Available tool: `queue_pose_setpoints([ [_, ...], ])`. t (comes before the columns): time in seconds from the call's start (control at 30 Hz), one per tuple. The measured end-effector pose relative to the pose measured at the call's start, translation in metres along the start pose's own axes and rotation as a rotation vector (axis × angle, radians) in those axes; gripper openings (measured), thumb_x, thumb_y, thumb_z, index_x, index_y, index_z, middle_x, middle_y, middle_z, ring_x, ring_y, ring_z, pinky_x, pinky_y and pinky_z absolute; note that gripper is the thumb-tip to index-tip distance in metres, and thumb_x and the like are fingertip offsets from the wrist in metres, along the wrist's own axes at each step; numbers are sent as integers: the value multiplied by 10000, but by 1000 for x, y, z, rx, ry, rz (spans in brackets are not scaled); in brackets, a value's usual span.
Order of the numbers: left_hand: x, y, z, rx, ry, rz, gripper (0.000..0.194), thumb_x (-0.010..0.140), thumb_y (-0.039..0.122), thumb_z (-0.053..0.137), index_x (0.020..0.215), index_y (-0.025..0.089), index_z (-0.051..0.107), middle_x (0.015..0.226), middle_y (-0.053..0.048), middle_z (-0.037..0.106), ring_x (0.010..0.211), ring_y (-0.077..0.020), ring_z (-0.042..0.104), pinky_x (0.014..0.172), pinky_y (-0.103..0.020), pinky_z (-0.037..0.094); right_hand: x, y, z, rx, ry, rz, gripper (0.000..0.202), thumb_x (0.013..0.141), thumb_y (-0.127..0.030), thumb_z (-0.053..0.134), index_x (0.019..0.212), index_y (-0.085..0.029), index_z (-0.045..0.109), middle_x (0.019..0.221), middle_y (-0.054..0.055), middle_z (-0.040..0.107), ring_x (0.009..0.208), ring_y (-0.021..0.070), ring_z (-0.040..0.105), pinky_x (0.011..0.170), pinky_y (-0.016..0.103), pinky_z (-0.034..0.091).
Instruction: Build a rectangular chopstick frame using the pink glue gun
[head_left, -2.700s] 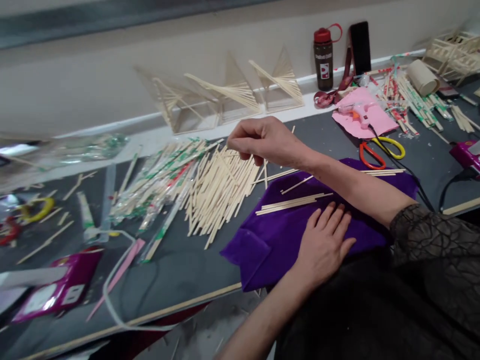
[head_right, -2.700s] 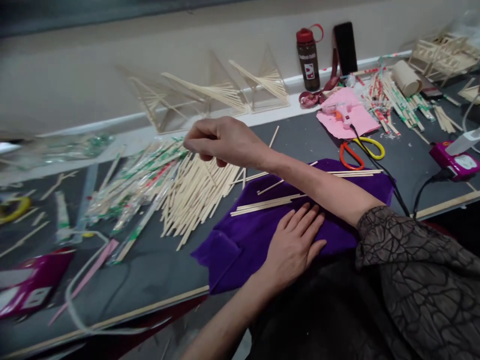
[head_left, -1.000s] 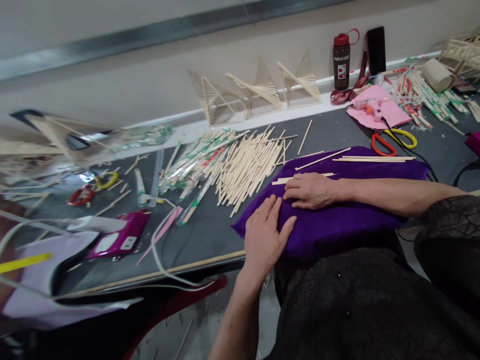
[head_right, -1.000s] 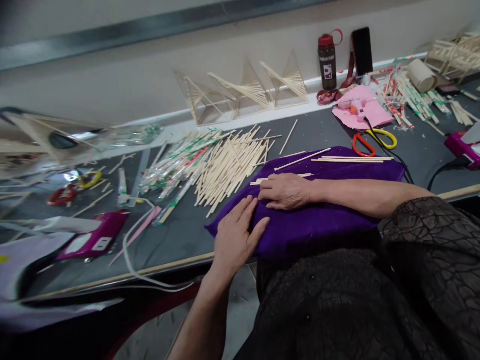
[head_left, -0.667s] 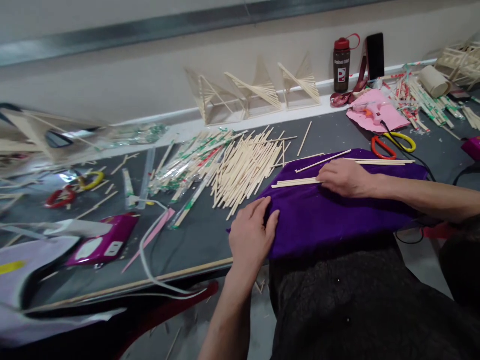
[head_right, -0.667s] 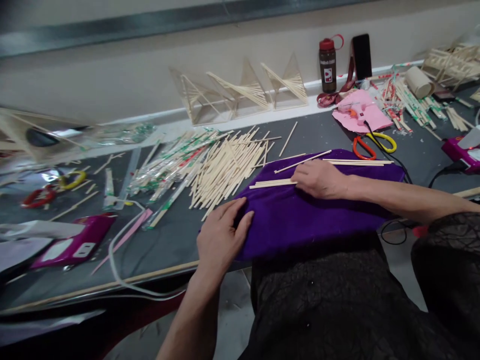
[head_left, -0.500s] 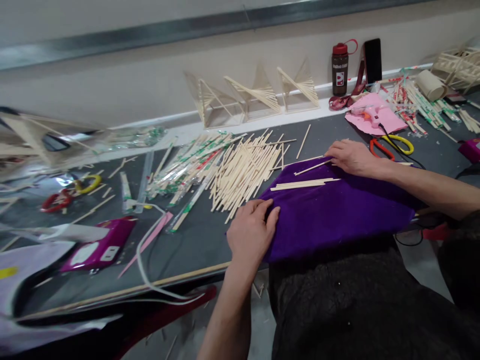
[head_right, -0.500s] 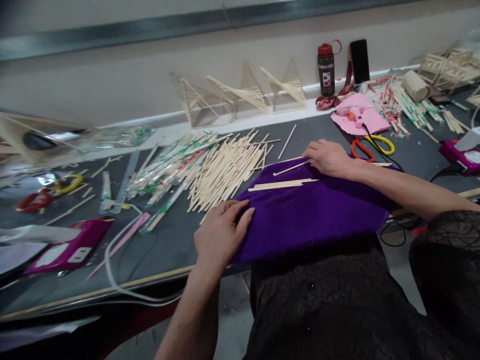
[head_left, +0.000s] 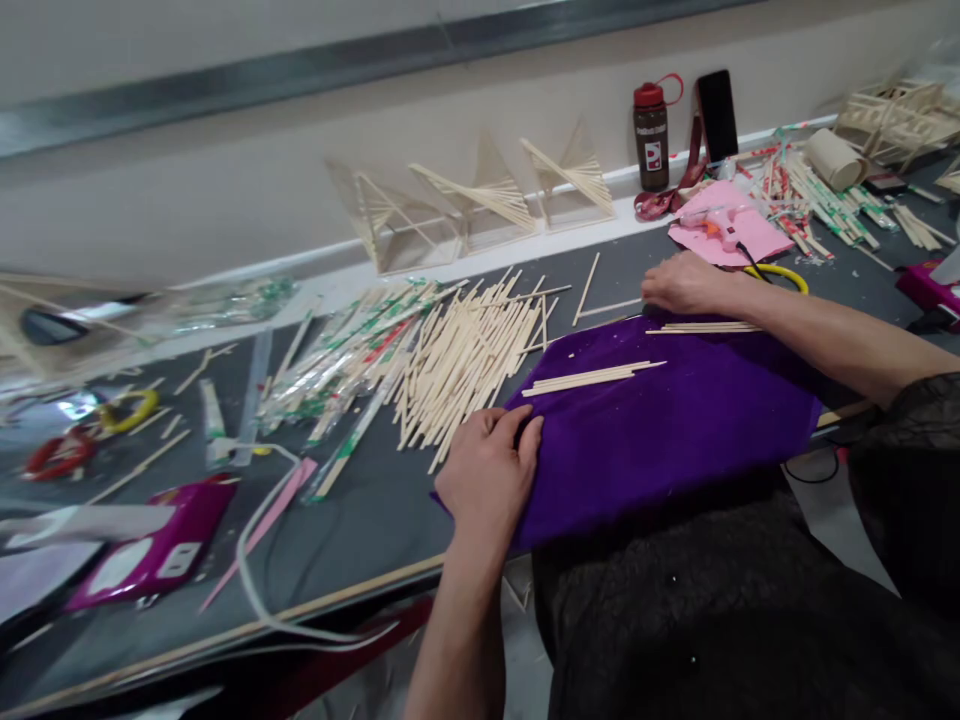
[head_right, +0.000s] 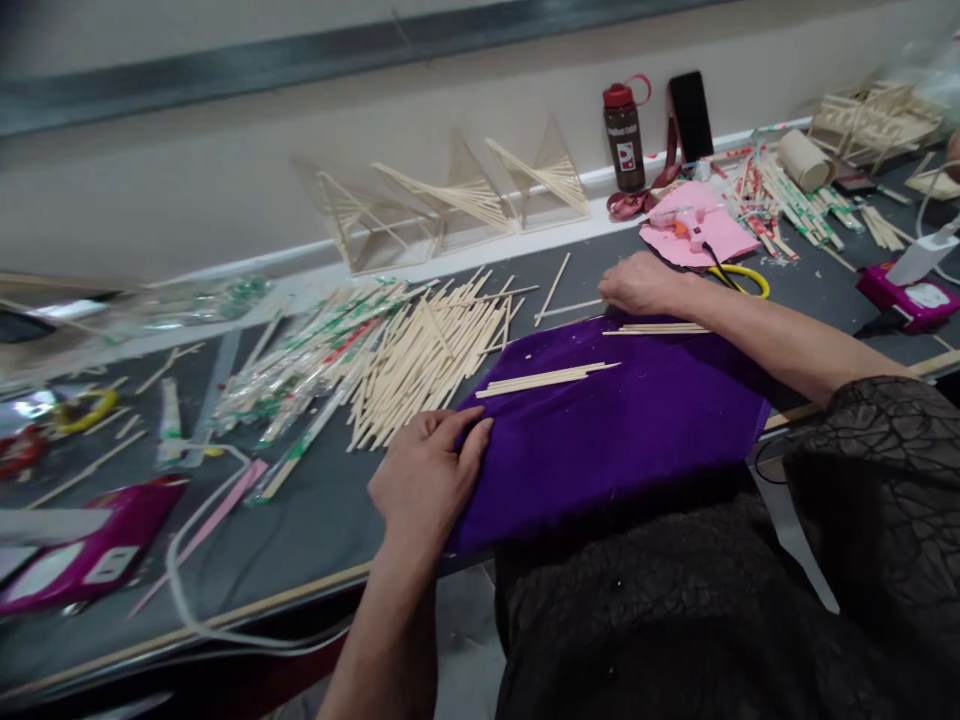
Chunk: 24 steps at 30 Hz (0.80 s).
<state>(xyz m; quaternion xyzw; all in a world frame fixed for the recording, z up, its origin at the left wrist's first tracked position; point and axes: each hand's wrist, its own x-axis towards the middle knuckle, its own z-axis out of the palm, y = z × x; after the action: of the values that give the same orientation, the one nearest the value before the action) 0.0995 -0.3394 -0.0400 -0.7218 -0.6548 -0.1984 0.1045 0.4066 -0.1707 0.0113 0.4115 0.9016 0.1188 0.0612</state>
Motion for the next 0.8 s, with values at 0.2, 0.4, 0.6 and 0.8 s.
queue_pose_setpoints([
  [0.2, 1, 0, 1, -32, -16, -27, 413, 985, 465, 452, 1034, 213, 777, 980, -126, 699, 935, -294, 621, 781, -392, 477, -42, 7, -5, 236, 75, 177, 332, 967, -389, 493, 1100, -193, 725, 1096, 96, 729, 955, 237, 641, 680, 310, 352],
  [0.4, 1, 3, -2, 5, -15, -22, 365, 987, 435, 472, 965, 222, 768, 963, -102, 708, 933, -276, 624, 761, -363, 462, -86, -25, -2, 134, -66, 153, 310, 933, -271, 497, 1149, -137, 675, 1105, 139, 722, 838, 232, 642, 617, 329, 284],
  [0.6, 2, 2, -1, 54, 19, 27, 284, 963, 367, 520, 874, 210, 739, 972, -92, 728, 935, -263, 627, 760, -348, 462, -63, -16, -2, 88, 3, 219, 388, 1022, -243, 306, 1207, -126, 626, 1086, 146, 703, 790, 223, 618, 568, 335, 247],
  [0.8, 2, -3, 4, 39, 31, 62, 308, 972, 362, 522, 1081, 190, 753, 1036, -96, 749, 943, -261, 639, 814, -349, 485, 2, 14, -13, 26, 237, 252, 380, 1016, -219, 337, 1274, -133, 604, 1201, 158, 662, 989, 264, 593, 705, 337, 341],
])
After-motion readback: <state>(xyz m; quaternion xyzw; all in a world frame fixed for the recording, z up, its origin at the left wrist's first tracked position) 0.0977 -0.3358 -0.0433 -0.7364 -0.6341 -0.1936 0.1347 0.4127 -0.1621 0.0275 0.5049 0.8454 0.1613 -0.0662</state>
